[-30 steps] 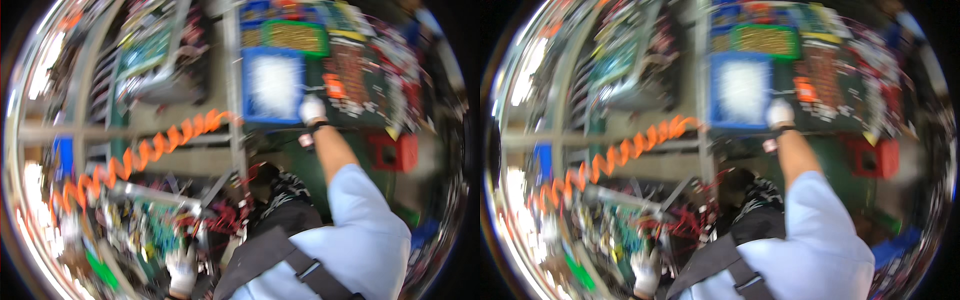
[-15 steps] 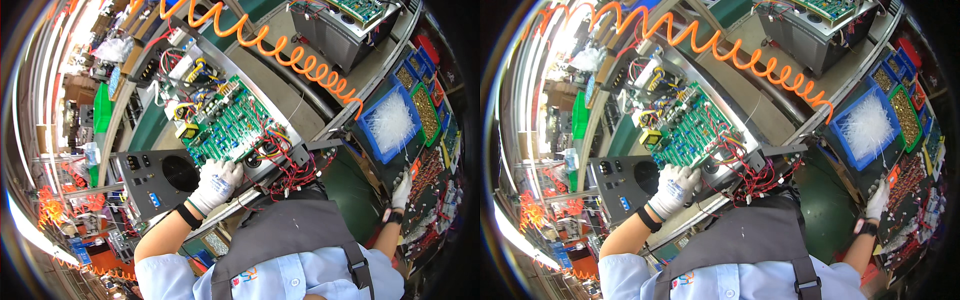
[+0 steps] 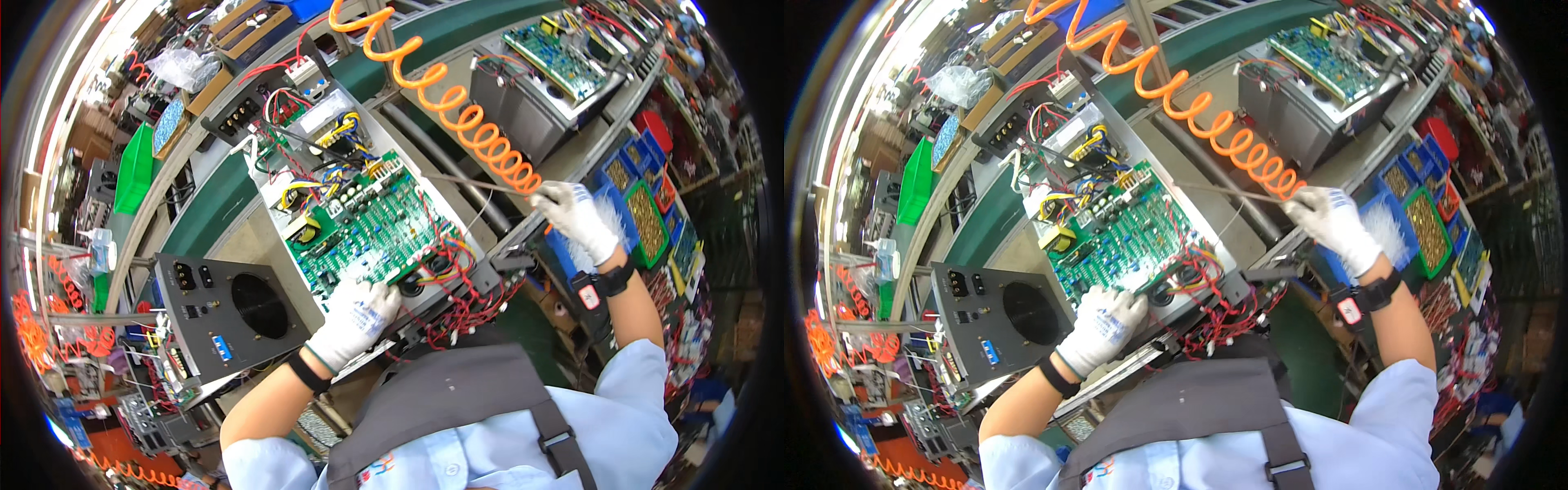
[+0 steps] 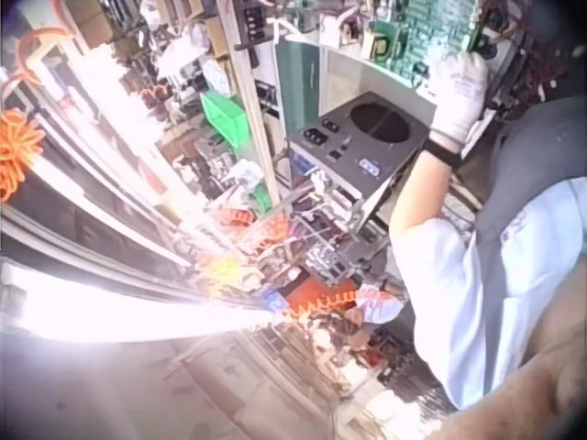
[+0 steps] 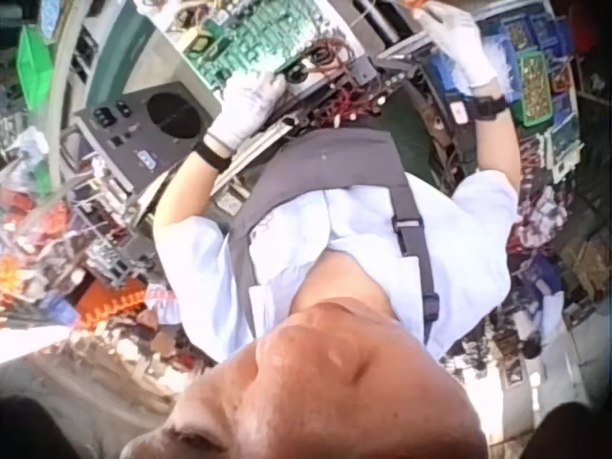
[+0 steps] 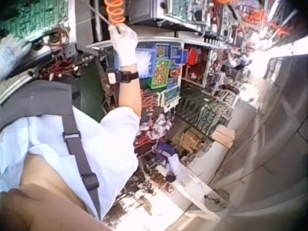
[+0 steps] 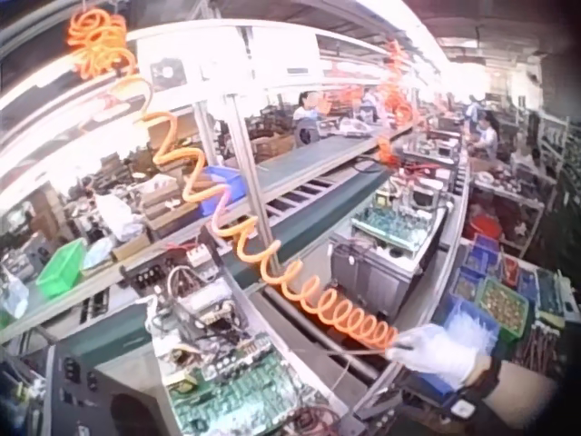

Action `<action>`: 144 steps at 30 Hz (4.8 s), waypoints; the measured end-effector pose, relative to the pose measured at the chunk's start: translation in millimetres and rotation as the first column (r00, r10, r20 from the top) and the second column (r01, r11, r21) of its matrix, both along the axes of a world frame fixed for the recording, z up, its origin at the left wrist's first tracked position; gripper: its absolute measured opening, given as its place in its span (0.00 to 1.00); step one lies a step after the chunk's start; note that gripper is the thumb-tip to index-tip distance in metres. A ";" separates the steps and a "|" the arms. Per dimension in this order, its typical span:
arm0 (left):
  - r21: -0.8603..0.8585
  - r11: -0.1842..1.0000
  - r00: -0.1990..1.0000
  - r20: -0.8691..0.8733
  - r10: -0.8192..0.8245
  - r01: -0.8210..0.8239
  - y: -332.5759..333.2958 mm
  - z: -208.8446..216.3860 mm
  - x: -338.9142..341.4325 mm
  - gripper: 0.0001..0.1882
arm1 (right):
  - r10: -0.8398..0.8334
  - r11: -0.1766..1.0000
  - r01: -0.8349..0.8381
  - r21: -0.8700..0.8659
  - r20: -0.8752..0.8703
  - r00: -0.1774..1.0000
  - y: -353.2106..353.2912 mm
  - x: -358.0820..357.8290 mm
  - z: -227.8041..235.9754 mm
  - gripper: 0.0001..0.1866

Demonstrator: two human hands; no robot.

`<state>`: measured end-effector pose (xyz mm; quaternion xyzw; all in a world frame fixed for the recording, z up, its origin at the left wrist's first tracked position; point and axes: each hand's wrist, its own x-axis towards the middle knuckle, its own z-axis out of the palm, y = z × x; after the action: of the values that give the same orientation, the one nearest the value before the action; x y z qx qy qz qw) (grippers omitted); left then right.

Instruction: Assembling an industrial electronic unit by connecting wire harnesses to a circuit board and securing internal components.

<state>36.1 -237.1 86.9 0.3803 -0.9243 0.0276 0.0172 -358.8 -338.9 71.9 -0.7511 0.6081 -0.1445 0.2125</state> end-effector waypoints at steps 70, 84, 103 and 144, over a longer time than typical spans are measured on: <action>-0.255 0.808 0.847 -0.138 0.513 -0.531 -115.0 104.4 36.1 0.08 | 0.535 0.844 -0.530 -0.080 0.080 0.841 -117.6 127.7 -34.5 0.13; 0.805 0.569 0.982 0.087 0.169 -0.169 -225.2 61.1 93.0 0.22 | 0.514 0.855 -0.518 0.027 0.083 0.854 -116.4 131.1 -23.5 0.12; 0.906 0.365 0.976 0.212 0.039 -0.212 -245.1 58.8 69.7 0.35 | 0.456 0.877 -0.471 0.098 0.143 0.878 -117.7 139.1 -14.7 0.13; 0.751 0.625 0.977 0.184 0.113 -0.213 -224.5 54.1 59.3 0.26 | 0.469 0.877 -0.454 -0.157 0.487 0.737 -49.4 96.3 44.7 0.16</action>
<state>95.4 -461.6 141.1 0.4315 -0.8097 -0.3422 -0.2029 -262.5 -388.3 116.6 -0.8153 0.3223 -0.2895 0.3843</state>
